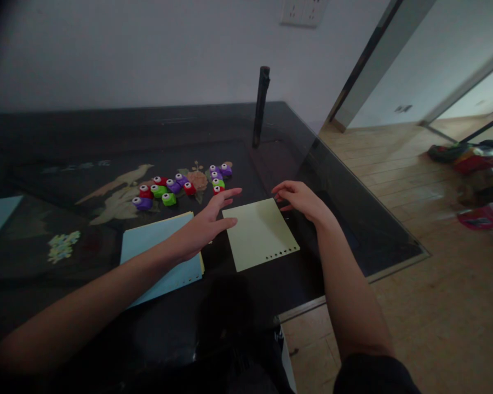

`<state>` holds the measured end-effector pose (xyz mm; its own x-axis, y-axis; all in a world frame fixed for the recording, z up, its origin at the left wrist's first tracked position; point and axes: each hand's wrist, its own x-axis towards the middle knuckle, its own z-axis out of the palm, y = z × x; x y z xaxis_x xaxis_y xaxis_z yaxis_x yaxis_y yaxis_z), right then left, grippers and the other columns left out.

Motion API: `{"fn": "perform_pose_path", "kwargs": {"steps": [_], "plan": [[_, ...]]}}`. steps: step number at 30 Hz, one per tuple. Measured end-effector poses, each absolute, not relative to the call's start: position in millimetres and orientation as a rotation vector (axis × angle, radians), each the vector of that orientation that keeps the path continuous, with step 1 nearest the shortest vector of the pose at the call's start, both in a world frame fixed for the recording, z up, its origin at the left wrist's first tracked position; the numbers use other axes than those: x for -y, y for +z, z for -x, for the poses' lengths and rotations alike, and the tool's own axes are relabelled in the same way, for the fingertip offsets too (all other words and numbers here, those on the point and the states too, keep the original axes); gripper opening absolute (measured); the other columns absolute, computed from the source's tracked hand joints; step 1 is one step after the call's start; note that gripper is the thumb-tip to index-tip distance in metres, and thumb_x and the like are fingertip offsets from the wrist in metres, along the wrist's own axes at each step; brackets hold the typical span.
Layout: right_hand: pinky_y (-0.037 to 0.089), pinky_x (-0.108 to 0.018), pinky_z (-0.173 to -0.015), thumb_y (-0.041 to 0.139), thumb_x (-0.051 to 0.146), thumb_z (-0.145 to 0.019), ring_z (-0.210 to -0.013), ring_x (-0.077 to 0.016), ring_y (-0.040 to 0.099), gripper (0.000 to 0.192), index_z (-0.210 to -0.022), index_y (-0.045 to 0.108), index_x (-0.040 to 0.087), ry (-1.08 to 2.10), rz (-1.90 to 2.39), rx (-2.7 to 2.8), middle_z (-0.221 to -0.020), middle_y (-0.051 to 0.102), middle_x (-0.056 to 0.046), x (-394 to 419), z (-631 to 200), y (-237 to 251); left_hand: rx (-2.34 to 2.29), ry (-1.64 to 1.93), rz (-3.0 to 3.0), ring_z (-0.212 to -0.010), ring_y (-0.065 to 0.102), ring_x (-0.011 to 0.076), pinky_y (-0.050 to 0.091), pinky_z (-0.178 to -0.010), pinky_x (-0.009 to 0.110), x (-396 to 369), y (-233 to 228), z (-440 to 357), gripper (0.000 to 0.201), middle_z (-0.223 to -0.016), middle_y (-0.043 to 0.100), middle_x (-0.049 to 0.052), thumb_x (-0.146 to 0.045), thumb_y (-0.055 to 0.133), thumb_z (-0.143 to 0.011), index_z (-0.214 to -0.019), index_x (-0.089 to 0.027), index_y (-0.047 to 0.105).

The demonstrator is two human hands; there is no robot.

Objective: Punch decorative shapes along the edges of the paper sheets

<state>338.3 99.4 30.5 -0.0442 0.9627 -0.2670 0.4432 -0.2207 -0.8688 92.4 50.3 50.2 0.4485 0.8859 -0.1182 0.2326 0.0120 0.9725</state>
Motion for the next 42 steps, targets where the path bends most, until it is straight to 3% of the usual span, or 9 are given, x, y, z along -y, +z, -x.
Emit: {"fn": "perform_pose_path", "kwargs": {"steps": [7,11,14,19,27,39,42], "plan": [[0.06,-0.03,-0.061,0.052,0.015,-0.085,-0.081,-0.0179,0.063,0.015,-0.089,0.066,0.018,1.151,1.687,1.604,-0.082,0.063,-0.006,-100.8,-340.9,26.3,-1.027,0.697,-1.617,-0.137,0.034,0.0251,0.031,-0.112,0.049,-52.2,47.9,-90.5,0.062,-0.147,0.035,0.015,-0.015,0.052,-0.078,-0.138,-0.015,0.036],[0.057,-0.034,-0.065,0.055,0.019,-0.083,-0.081,-0.02,0.062,0.013,-0.09,0.066,0.018,0.982,1.654,1.761,-0.084,0.064,-0.006,-104.3,-340.6,21.8,-0.951,0.666,-1.949,-0.131,0.042,0.0244,0.032,-0.112,0.047,-49.2,47.0,-90.2,0.047,-0.135,0.049,0.014,-0.015,0.053,-0.079,-0.126,-0.017,0.048],[0.052,-0.039,-0.077,0.061,0.02,-0.078,-0.081,-0.0211,0.059,0.01,-0.086,0.067,0.018,0.787,1.62,1.908,-0.086,0.063,-0.006,-107.2,-336.7,17.2,-0.85,0.415,-2.232,-0.126,0.048,0.026,0.036,-0.109,0.048,-35.1,42.8,-95.6,0.038,-0.13,0.055,0.013,-0.017,0.056,-0.082,-0.12,-0.015,0.055],[0.046,-0.037,-0.077,0.071,0.02,-0.07,-0.072,-0.0184,0.054,0.012,-0.081,0.068,0.018,0.613,1.566,2.109,-0.084,0.053,-0.004,-110.3,-330.5,5.6,-0.866,0.098,-2.583,-0.141,0.028,0.0336,0.02,-0.112,0.065,-6.7,29.3,-107.2,0.053,-0.149,0.041,0.014,-0.028,0.06,-0.087,-0.137,-0.019,0.043],[0.044,-0.033,-0.069,0.07,0.019,-0.072,-0.069,-0.0169,0.051,0.011,-0.081,0.064,0.02,0.523,1.559,2.219,-0.081,0.049,-0.002,-113.6,-333.3,-1.9,-0.886,0.108,-2.697,-0.139,0.034,0.0311,0.028,-0.112,0.057,-2.6,15.7,-109.8,0.044,-0.148,0.043,0.013,-0.029,0.051,-0.093,-0.135,-0.018,0.046],[0.043,-0.031,-0.067,0.07,0.022,-0.074,-0.068,-0.0165,0.05,0.01,-0.081,0.063,0.019,0.494,1.571,2.247,-0.079,0.048,-0.002,-115.6,-334.1,-4.4,-0.906,0.171,-2.775,-0.135,0.039,0.0299,0.033,-0.109,0.055,1.0,8.2,-110.8,0.038,-0.144,0.048,0.013,-0.026,0.046,-0.094,-0.131,-0.017,0.05],[0.043,-0.031,-0.068,0.07,0.022,-0.073,-0.069,-0.017,0.05,0.011,-0.08,0.063,0.019,0.49,1.561,2.253,-0.077,0.048,-0.002,-116.3,-334.2,-5.2,-0.926,0.17,-2.786,-0.134,0.039,0.0308,0.033,-0.108,0.06,4.1,8.5,-111.4,0.038,-0.144,0.048,0.013,-0.025,0.046,-0.094,-0.13,-0.017,0.05]]}}
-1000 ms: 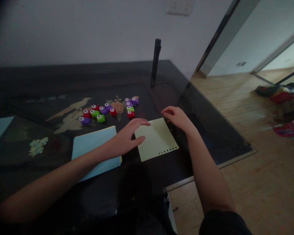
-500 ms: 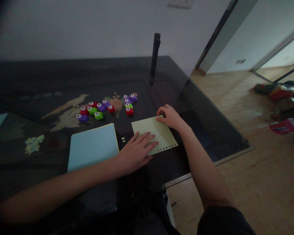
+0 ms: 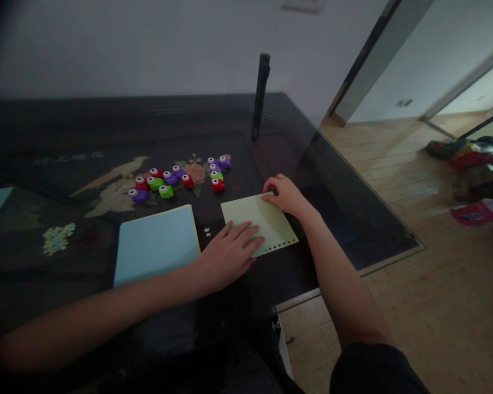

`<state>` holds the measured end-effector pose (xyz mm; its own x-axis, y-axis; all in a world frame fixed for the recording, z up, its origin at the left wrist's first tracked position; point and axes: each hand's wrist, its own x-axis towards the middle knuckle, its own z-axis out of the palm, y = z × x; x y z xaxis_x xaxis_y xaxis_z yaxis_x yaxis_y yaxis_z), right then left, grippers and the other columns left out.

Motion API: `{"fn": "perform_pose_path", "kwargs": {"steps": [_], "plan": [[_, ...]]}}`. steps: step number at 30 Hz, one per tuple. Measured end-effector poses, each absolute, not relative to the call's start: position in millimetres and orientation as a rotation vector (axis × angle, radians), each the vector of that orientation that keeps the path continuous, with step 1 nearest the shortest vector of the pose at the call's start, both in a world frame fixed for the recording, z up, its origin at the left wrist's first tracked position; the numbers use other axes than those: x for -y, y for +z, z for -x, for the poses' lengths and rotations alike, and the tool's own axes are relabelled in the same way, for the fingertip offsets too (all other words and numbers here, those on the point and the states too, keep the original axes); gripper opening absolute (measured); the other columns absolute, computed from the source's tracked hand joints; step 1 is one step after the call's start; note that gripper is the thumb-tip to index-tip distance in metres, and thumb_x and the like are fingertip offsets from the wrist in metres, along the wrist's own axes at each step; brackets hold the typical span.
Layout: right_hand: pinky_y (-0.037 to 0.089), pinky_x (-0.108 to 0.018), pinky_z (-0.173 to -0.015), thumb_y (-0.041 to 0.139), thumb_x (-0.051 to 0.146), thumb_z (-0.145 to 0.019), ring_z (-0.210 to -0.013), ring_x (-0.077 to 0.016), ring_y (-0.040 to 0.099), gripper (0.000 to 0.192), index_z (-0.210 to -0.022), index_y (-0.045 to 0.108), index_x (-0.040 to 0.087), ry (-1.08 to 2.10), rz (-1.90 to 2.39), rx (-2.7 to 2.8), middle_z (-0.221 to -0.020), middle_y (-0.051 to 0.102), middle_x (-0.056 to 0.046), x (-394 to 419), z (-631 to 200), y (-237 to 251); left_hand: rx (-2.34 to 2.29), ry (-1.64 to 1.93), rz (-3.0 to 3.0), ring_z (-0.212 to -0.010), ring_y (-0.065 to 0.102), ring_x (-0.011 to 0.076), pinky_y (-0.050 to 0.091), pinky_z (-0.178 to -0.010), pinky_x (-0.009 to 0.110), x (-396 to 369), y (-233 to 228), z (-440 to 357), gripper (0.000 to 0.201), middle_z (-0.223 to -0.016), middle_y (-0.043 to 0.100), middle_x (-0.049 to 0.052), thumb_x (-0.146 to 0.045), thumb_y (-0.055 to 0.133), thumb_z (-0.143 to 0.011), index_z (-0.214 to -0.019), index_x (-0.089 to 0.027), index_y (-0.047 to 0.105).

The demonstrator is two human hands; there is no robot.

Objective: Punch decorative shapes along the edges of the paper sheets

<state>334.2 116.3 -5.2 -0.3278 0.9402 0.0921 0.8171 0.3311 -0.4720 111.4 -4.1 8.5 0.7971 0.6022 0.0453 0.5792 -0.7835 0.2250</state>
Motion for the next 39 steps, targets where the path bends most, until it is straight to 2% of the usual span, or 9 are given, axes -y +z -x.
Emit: {"fn": "perform_pose_path", "kwargs": {"steps": [3,6,14,24,29,33,35,37,39], "plan": [[0.043,-0.031,-0.068,0.07,0.022,-0.072,-0.069,-0.0172,0.05,0.011,-0.08,0.063,0.019,0.486,1.555,2.256,-0.077,0.049,-0.002,-116.5,-334.3,-4.8,-0.984,0.175,-2.773,-0.134,0.038,0.0331,0.029,-0.104,0.072,7.7,9.8,-112.0,0.037,-0.143,0.049,0.014,-0.024,0.044,-0.095,-0.13,-0.018,0.05],[0.044,-0.031,-0.068,0.071,0.022,-0.073,-0.068,-0.0172,0.05,0.011,-0.079,0.063,0.02,0.482,1.557,2.254,-0.078,0.049,-0.002,-116.2,-334.2,-4.0,-1.008,0.171,-2.751,-0.135,0.036,0.0351,0.029,-0.1,0.076,9.6,10.3,-112.2,0.037,-0.144,0.047,0.015,-0.023,0.042,-0.096,-0.132,-0.019,0.049],[0.044,-0.032,-0.068,0.07,0.022,-0.073,-0.069,-0.0175,0.05,0.01,-0.079,0.063,0.02,0.475,1.565,2.249,-0.078,0.049,-0.003,-116.0,-333.6,-4.1,-0.984,0.169,-2.785,-0.135,0.038,0.0332,0.034,-0.103,0.067,8.7,7.7,-112.3,0.037,-0.144,0.047,0.015,-0.021,0.036,-0.097,-0.131,-0.017,0.05],[0.042,-0.032,-0.067,0.068,0.025,-0.073,-0.068,-0.018,0.05,0.008,-0.077,0.064,0.019,0.477,1.578,2.237,-0.076,0.049,-0.003,-115.2,-332.5,-1.2,-0.987,0.219,-2.799,-0.135,0.038,0.0329,0.036,-0.103,0.065,8.4,5.3,-113.5,0.037,-0.142,0.048,0.015,-0.018,0.032,-0.098,-0.131,-0.016,0.049],[0.042,-0.032,-0.066,0.068,0.025,-0.071,-0.066,-0.0181,0.051,0.008,-0.075,0.063,0.02,0.489,1.556,2.219,-0.075,0.051,-0.002,-115.7,-334.0,-2.7,-0.978,0.195,-2.767,-0.136,0.037,0.0339,0.036,-0.103,0.065,5.7,11.5,-113.5,0.04,-0.149,0.041,0.014,-0.027,0.043,-0.097,-0.135,-0.019,0.045],[0.044,-0.033,-0.065,0.065,0.033,-0.075,-0.066,-0.0188,0.054,0.013,-0.079,0.064,0.021,0.506,1.549,2.164,-0.075,0.057,-0.003,-115.8,-337.4,-2.0,-0.923,0.198,-2.717,-0.133,0.041,0.0338,0.042,-0.101,0.056,-6.5,35.4,-106.9,0.048,-0.152,0.035,0.016,-0.03,0.052,-0.093,-0.138,-0.019,0.043],[0.045,-0.034,-0.065,0.062,0.037,-0.077,-0.067,-0.0198,0.057,0.016,-0.082,0.064,0.021,0.511,1.56,2.117,-0.075,0.06,-0.003,-115.8,-339.5,0.1,-0.884,0.271,-2.662,-0.126,0.05,0.0303,0.045,-0.1,0.049,-15.8,52.6,-94.4,0.043,-0.147,0.044,0.015,-0.028,0.05,-0.093,-0.135,-0.018,0.048],[0.046,-0.036,-0.067,0.06,0.039,-0.078,-0.069,-0.0211,0.059,0.018,-0.084,0.063,0.022,0.503,1.574,2.061,-0.077,0.064,-0.004,-115.4,-341.0,4.6,-0.883,0.412,-2.561,-0.117,0.057,0.0248,0.047,-0.098,0.04,-25.7,68.4,-72.0,0.035,-0.133,0.058,0.011,-0.025,0.047,-0.094,-0.127,-0.017,0.055],[0.047,-0.038,-0.07,0.058,0.039,-0.08,-0.072,-0.0229,0.061,0.019,-0.084,0.063,0.022,0.486,1.588,2.0,-0.081,0.067,-0.007,-113.9,-340.4,13.0,-0.956,0.611,-2.461,-0.11,0.062,0.0197,0.048,-0.094,0.033,-34.8,78.6,-39.2,0.029,-0.12,0.066,0.008,-0.021,0.045,-0.094,-0.119,-0.017,0.06]]}}
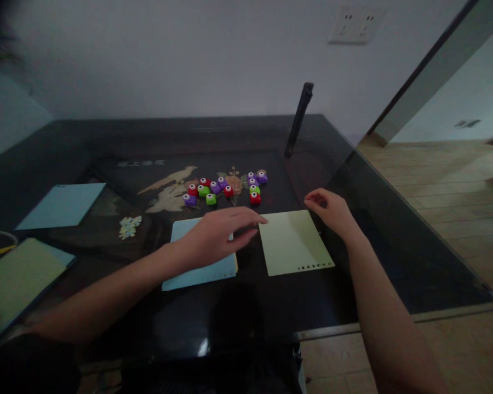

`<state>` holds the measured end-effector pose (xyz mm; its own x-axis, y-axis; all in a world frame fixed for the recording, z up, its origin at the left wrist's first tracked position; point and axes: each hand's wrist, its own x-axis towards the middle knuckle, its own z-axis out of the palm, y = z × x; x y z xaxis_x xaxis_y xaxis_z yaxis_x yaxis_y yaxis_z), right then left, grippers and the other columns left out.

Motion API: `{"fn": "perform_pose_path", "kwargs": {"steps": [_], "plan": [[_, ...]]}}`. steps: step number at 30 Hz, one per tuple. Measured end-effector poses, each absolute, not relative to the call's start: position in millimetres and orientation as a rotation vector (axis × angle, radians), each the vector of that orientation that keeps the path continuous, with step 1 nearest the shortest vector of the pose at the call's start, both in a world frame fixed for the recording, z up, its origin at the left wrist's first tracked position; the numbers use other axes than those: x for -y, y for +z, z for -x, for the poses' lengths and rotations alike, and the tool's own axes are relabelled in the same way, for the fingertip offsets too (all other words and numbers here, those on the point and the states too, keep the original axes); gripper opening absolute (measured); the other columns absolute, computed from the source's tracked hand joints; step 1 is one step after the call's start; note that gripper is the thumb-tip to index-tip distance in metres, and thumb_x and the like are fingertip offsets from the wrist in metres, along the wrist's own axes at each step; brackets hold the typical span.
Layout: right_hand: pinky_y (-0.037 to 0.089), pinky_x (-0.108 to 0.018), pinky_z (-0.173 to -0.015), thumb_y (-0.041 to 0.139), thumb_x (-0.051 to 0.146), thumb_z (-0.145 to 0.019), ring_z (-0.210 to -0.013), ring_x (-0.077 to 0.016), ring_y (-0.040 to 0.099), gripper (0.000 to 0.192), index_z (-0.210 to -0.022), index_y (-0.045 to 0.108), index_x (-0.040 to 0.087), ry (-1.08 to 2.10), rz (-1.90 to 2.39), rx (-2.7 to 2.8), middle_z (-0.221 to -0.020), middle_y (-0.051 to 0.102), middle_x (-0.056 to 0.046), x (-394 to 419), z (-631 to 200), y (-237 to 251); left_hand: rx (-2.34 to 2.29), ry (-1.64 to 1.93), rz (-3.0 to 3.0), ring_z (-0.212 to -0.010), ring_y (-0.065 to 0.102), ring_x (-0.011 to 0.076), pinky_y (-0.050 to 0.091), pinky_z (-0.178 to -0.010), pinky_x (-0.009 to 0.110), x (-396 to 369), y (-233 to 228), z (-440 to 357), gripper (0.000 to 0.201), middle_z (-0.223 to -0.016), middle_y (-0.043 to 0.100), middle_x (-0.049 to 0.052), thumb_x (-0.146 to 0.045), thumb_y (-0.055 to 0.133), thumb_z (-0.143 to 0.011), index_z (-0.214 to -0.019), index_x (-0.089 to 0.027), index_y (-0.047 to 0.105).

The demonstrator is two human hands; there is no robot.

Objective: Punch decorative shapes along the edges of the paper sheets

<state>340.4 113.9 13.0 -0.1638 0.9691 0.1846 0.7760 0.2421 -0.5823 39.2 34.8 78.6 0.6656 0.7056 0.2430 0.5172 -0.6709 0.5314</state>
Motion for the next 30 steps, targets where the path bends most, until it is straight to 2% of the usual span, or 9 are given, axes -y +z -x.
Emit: {"fn": "perform_pose_path", "kwargs": {"steps": [4,6,9,12,14,16,19,21,30], "plan": [[0.048,-0.041,-0.07,0.059,0.034,-0.08,-0.074,-0.0261,0.063,0.014,-0.084,0.064,0.022,0.423,1.593,1.921,-0.084,0.069,-0.012,-105.2,-324.0,39.6,-1.346,0.698,-2.314,-0.095,0.065,0.0194,0.05,-0.086,0.033,-44.0,76.2,40.6,0.026,-0.104,0.071,0.005,-0.026,0.044,-0.093,-0.108,-0.021,0.065],[0.048,-0.04,-0.069,0.059,0.033,-0.081,-0.073,-0.0252,0.063,0.011,-0.084,0.064,0.023,0.421,1.56,1.957,-0.084,0.07,-0.01,-98.0,-305.1,51.7,-1.544,0.659,-2.185,-0.092,0.065,0.0209,0.051,-0.084,0.034,-41.0,65.1,74.4,0.026,-0.103,0.071,0.005,-0.029,0.044,-0.091,-0.104,-0.021,0.065],[0.05,-0.038,-0.07,0.059,0.031,-0.084,-0.075,-0.0232,0.063,0.009,-0.084,0.065,0.025,0.509,1.442,2.098,-0.085,0.069,-0.007,-86.5,-264.8,57.2,-1.694,0.592,-2.073,-0.096,0.064,0.0223,0.05,-0.088,0.036,-28.9,42.4,104.2,0.026,-0.106,0.07,0.006,-0.029,0.045,-0.09,-0.105,-0.021,0.065],[0.052,-0.039,-0.076,0.057,0.027,-0.086,-0.081,-0.0228,0.063,0.01,-0.089,0.066,0.023,0.609,1.24,2.361,-0.091,0.068,-0.007,-76.9,-220.3,45.8,-1.666,0.618,-2.107,-0.109,0.058,0.0224,0.044,-0.099,0.038,-16.1,21.6,110.4,0.03,-0.116,0.065,0.009,-0.027,0.045,-0.091,-0.114,-0.017,0.06],[0.05,-0.042,-0.086,0.06,0.027,-0.086,-0.094,-0.0258,0.062,0.019,-0.102,0.066,0.02,0.555,1.16,2.496,-0.104,0.067,-0.01,-72.5,-195.4,33.5,-1.647,0.615,-2.166,-0.118,0.052,0.0234,0.039,-0.104,0.041,-11.2,12.5,107.4,0.034,-0.123,0.06,0.011,-0.028,0.046,-0.091,-0.12,-0.015,0.057],[0.047,-0.046,-0.094,0.064,0.033,-0.085,-0.106,-0.0296,0.057,0.037,-0.118,0.063,0.017,0.457,1.124,2.616,-0.116,0.063,-0.014,-69.8,-177.8,21.9,-1.675,0.559,-2.217,-0.123,0.047,0.0267,0.037,-0.105,0.045,-9.0,6.9,103.5,0.041,-0.13,0.055,0.013,-0.033,0.049,-0.091,-0.128,-0.015,0.052],[0.044,-0.049,-0.099,0.069,0.046,-0.079,-0.116,-0.0343,0.05,0.066,-0.133,0.054,0.011,0.328,1.163,2.728,-0.133,0.055,-0.017,-68.1,-165.2,10.2,-1.753,0.435,-2.26,-0.127,0.041,0.0327,0.036,-0.101,0.051,-7.0,1.4,99.7,0.058,-0.139,0.048,0.014,-0.045,0.056,-0.087,-0.137,-0.018,0.045],[0.043,-0.051,-0.099,0.07,0.053,-0.075,-0.119,-0.0365,0.047,0.078,-0.137,0.051,0.01,0.278,1.22,2.755,-0.139,0.051,-0.017,-68.1,-163.2,6.1,-1.774,0.36,-2.287,-0.128,0.038,0.0343,0.035,-0.101,0.052,-5.0,-1.2,98.4,0.065,-0.142,0.045,0.014,-0.049,0.058,-0.085,-0.14,-0.018,0.042],[0.044,-0.05,-0.099,0.074,0.054,-0.071,-0.118,-0.0353,0.047,0.079,-0.133,0.054,0.01,0.306,1.231,2.73,-0.134,0.054,-0.016,-69.1,-164.6,2.6,-1.76,0.273,-2.35,-0.125,0.039,0.0331,0.033,-0.1,0.049,-1.7,-0.1,95.6,0.068,-0.14,0.047,0.013,-0.049,0.064,-0.081,-0.138,-0.018,0.043]]}}
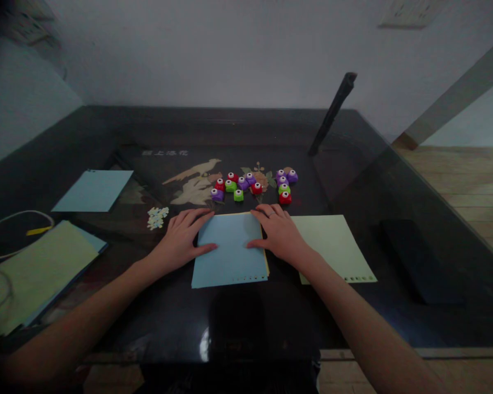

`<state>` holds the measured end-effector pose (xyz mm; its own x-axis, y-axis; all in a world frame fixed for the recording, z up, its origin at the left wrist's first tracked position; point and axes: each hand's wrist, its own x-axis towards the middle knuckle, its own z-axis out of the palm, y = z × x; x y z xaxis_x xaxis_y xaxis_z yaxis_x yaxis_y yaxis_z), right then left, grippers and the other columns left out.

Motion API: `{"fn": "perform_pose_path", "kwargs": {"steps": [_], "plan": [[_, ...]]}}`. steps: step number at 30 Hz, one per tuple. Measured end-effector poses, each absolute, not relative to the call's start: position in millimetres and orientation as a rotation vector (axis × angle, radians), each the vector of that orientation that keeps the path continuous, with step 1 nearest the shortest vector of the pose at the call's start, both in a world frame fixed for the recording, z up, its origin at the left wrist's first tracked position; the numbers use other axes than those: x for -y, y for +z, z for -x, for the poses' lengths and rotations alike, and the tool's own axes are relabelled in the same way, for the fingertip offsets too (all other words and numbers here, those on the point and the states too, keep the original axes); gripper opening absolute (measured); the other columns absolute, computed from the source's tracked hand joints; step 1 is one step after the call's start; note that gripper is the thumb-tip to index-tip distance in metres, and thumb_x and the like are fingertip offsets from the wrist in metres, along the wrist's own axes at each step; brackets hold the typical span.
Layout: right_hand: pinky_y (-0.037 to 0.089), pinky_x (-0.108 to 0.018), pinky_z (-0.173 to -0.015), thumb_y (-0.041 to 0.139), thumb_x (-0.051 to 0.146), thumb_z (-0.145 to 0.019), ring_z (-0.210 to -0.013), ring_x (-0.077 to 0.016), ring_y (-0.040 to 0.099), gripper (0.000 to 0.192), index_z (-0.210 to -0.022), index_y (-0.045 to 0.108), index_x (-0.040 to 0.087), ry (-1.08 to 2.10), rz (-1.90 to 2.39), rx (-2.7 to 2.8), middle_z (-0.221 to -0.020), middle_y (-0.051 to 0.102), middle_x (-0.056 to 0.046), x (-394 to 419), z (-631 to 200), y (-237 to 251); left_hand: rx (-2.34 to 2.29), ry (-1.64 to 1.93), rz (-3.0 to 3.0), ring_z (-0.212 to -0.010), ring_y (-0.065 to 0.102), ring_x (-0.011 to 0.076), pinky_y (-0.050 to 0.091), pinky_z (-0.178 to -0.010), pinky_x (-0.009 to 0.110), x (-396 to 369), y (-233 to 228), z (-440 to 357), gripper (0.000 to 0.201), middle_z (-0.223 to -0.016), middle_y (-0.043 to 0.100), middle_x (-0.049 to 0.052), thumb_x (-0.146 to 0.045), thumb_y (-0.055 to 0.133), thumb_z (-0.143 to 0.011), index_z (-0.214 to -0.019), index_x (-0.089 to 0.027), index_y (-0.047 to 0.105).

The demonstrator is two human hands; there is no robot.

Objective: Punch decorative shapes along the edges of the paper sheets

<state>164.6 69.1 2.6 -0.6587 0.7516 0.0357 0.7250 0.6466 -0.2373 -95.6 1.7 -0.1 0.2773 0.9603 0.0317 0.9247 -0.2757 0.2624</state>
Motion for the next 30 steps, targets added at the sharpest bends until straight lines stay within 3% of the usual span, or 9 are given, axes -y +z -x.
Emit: {"fn": "perform_pose_path", "kwargs": {"steps": [5,12,21,25,30], "plan": [[0.046,-0.05,-0.094,0.076,0.047,-0.071,-0.114,-0.0335,0.052,0.068,-0.128,0.055,0.016,0.347,1.2,2.644,-0.129,0.056,-0.014,-67.2,-166.4,1.7,-1.751,0.298,-2.337,-0.12,0.043,0.0332,0.036,-0.096,0.048,-3.6,-1.6,97.4,0.076,-0.131,0.05,0.015,-0.051,0.066,-0.08,-0.141,-0.016,0.04],[0.047,-0.045,-0.09,0.069,0.015,-0.077,-0.103,-0.0283,0.058,0.028,-0.103,0.062,0.017,0.476,1.136,2.431,-0.107,0.065,-0.011,-65.5,-163.7,1.5,-1.733,0.357,-2.357,-0.116,0.044,0.0335,0.038,-0.095,0.049,-5.9,-5.7,99.7,0.077,-0.126,0.049,0.015,-0.052,0.067,-0.078,-0.14,-0.017,0.041],[0.045,-0.031,-0.062,0.065,0.019,-0.079,-0.063,-0.0172,0.059,0.007,-0.085,0.063,0.017,0.759,1.276,2.193,-0.07,0.064,-0.002,-59.4,-156.7,5.7,-1.719,0.487,-2.344,-0.116,0.045,0.0345,0.039,-0.095,0.05,-4.7,-2.5,98.6,0.065,-0.125,0.05,0.016,-0.048,0.072,-0.074,-0.125,-0.016,0.049],[0.048,-0.032,-0.066,0.065,0.024,-0.079,-0.071,-0.0189,0.064,0.009,-0.084,0.062,0.018,1.017,1.221,1.993,-0.077,0.068,-0.004,-57.4,-159.4,10.7,-1.646,0.802,-2.137,-0.102,0.056,0.0264,0.043,-0.089,0.043,-7.1,7.2,103.6,0.045,-0.113,0.058,0.01,-0.037,0.067,-0.08,-0.117,-0.018,0.05],[0.049,-0.03,-0.063,0.069,0.028,-0.074,-0.07,-0.0173,0.065,0.014,-0.081,0.063,0.018,1.236,1.141,1.722,-0.078,0.07,-0.003,-57.1,-165.6,24.2,-1.4,1.139,-1.452,-0.064,0.055,0.0129,0.044,-0.055,0.025,-6.5,16.7,102.9,0.043,-0.09,0.061,0.002,-0.037,0.066,-0.079,-0.114,-0.021,0.048]]}}
